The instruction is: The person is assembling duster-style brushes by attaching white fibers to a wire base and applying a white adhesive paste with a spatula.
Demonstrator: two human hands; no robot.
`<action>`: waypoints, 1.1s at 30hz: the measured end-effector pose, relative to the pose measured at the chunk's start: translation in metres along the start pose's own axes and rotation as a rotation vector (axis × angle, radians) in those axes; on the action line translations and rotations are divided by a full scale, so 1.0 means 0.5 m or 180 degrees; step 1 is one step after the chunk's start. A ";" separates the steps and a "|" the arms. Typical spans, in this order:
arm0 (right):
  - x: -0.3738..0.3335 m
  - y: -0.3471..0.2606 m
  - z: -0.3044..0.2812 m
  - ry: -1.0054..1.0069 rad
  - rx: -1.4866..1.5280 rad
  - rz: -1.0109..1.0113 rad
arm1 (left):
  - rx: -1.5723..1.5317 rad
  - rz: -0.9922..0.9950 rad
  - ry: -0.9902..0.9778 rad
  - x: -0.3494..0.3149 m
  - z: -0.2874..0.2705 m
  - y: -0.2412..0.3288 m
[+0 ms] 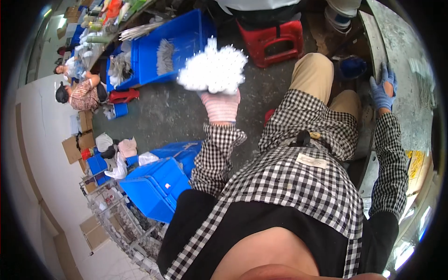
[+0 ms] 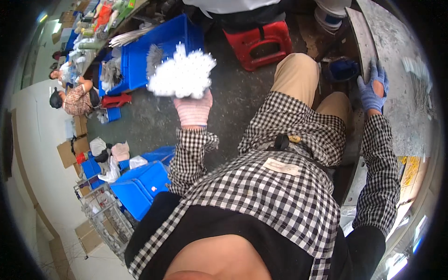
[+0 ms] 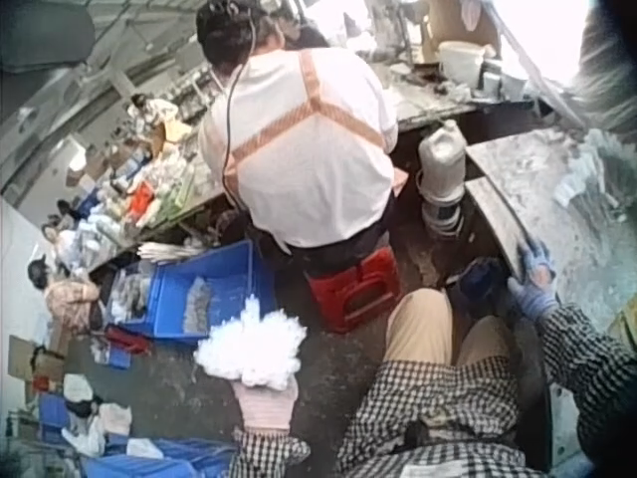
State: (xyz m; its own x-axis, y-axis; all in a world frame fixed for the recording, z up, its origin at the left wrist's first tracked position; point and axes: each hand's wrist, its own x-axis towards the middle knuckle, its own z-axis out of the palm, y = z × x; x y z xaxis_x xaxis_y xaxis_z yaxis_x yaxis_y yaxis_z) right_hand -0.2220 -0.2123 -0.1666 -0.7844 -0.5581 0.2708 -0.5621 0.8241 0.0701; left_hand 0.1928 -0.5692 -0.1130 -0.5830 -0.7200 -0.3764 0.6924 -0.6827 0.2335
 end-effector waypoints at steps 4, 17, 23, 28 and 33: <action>0.013 -0.012 0.005 0.0082 0.0003 -0.0160 | 0.0214 -0.0003 0.0217 0.033 0.031 -0.025; 0.002 -0.015 -0.014 0.0355 -0.0031 -0.0415 | 0.0119 -0.0724 -0.0634 0.028 0.041 -0.013; -0.032 0.043 -0.039 0.0203 -0.0043 -0.0121 | 0.0718 -0.0036 -0.0369 0.016 0.019 -0.065; -0.049 0.023 -0.028 0.0237 0.0181 -0.0172 | 0.0696 0.0227 -0.0347 -0.020 0.008 -0.027; -0.053 0.041 -0.016 0.0213 -0.0112 -0.0085 | 0.0716 0.0324 -0.0450 -0.014 -0.025 0.001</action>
State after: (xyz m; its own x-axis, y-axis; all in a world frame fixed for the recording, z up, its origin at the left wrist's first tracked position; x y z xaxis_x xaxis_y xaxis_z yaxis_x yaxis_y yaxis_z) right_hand -0.2106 -0.1798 -0.1648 -0.7494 -0.5730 0.3317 -0.5720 0.8126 0.1116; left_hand 0.2026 -0.5627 -0.1214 -0.5797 -0.7857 -0.2157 0.6480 -0.6051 0.4626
